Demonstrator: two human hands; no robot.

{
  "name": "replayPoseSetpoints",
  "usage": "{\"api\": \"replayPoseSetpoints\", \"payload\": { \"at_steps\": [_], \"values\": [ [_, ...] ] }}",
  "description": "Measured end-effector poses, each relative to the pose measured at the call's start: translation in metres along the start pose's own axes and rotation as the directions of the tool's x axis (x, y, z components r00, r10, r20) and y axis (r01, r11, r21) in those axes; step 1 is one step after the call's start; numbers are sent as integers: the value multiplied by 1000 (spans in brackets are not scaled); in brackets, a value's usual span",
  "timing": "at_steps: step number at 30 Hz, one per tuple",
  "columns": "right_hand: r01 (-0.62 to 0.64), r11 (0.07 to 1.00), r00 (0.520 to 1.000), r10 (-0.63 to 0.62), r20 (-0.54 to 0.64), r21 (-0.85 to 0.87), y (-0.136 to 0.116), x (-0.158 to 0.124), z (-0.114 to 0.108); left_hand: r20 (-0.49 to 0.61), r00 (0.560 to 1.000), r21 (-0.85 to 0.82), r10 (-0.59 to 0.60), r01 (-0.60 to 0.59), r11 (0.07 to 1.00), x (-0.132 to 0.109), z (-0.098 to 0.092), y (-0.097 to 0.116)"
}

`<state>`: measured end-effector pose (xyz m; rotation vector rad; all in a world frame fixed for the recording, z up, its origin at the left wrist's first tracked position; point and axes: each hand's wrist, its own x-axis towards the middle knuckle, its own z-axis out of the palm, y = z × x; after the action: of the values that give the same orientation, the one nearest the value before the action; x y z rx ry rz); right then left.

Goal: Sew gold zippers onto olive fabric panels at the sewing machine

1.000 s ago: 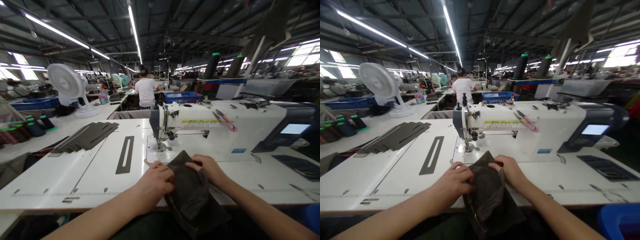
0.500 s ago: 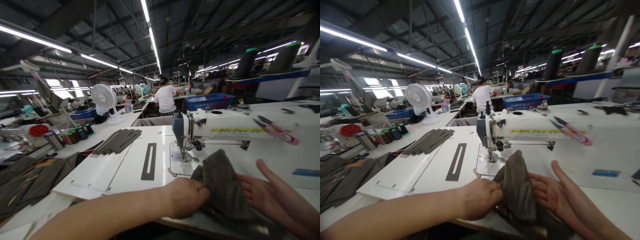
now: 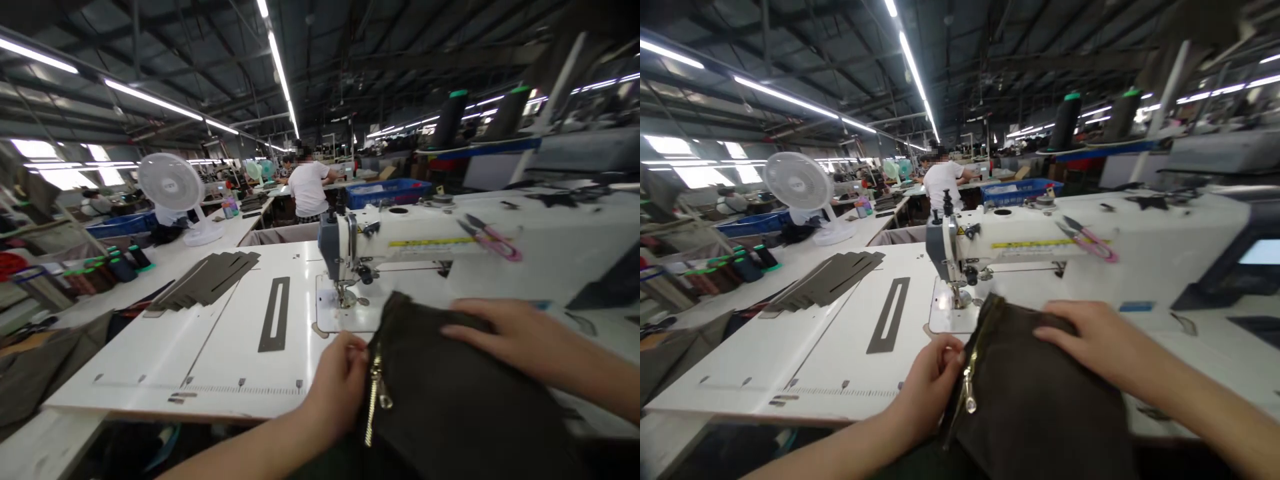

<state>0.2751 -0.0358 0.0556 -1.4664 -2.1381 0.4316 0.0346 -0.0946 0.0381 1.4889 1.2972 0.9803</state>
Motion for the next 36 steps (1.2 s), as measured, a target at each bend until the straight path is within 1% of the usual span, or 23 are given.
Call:
{"api": "replayPoseSetpoints", "payload": {
  "at_steps": [1,2,3,4,5,6,8,10,11,13,15,17,18,19,20,22,23,24,26,29,32,34,36],
  "values": [
    [-4,999,994,9,108,-40,-3,8,9,28,992,32,-120,119,992,-1,-2,-12],
    [-2,999,983,12,181,-52,-6,17,19,114,973,88,-203,193,977,-2,-7,-20],
    [-17,999,975,25,222,-41,-9,26,30,184,959,183,-218,185,966,-3,-13,-24],
    [-18,999,970,24,244,-28,-12,35,40,206,967,314,-153,83,946,-2,-22,-23],
    [-22,1000,967,23,252,-10,-14,43,49,227,973,463,-48,-64,884,-1,-31,-21],
    [-28,1000,968,24,250,13,-15,50,57,256,966,582,40,-187,792,2,-39,-16],
    [-54,996,972,38,233,65,-16,62,65,375,918,711,127,-373,597,10,-50,-8],
    [-116,984,974,85,210,137,-13,67,65,480,869,747,123,-478,463,19,-54,-6],
    [-160,970,972,124,198,180,-9,67,63,509,851,756,127,-513,408,23,-54,-6],
    [-250,933,962,210,172,259,-2,63,56,523,836,772,164,-546,325,30,-51,-9],
    [-357,861,934,319,160,363,4,53,51,521,832,782,189,-554,284,35,-47,-11],
    [-442,750,895,403,190,492,5,41,52,517,837,793,181,-547,268,38,-45,-12],
    [-454,710,887,416,199,538,4,36,54,513,839,799,180,-544,256,40,-44,-12],
    [-436,702,894,408,183,563,2,31,57,517,836,802,184,-548,237,41,-43,-12],
    [-386,736,915,384,128,556,-1,28,61,526,828,801,197,-559,212,43,-43,-11],
    [-248,876,952,299,-63,413,-8,24,66,546,806,797,229,-584,154,46,-42,-12],
    [-199,931,953,257,-162,307,-10,24,67,553,799,797,237,-590,128,47,-42,-12],
    [-166,965,948,213,-237,203,-12,23,67,560,795,797,235,-594,109,48,-42,-13],
    [-145,989,944,147,-295,28,-11,23,67,564,796,797,221,-594,105,50,-42,-14],
    [-222,946,962,174,-209,-236,1,24,68,566,799,788,205,-597,150,53,-39,-15],
    [-267,815,963,251,-102,-515,12,26,69,551,811,792,196,-582,184,58,-35,-15],
    [-225,748,973,210,-99,-624,11,29,66,552,812,786,191,-583,207,63,-32,-14],
    [-144,717,989,78,-126,-683,2,31,63,555,812,775,178,-583,243,66,-31,-13]
  ]
}}
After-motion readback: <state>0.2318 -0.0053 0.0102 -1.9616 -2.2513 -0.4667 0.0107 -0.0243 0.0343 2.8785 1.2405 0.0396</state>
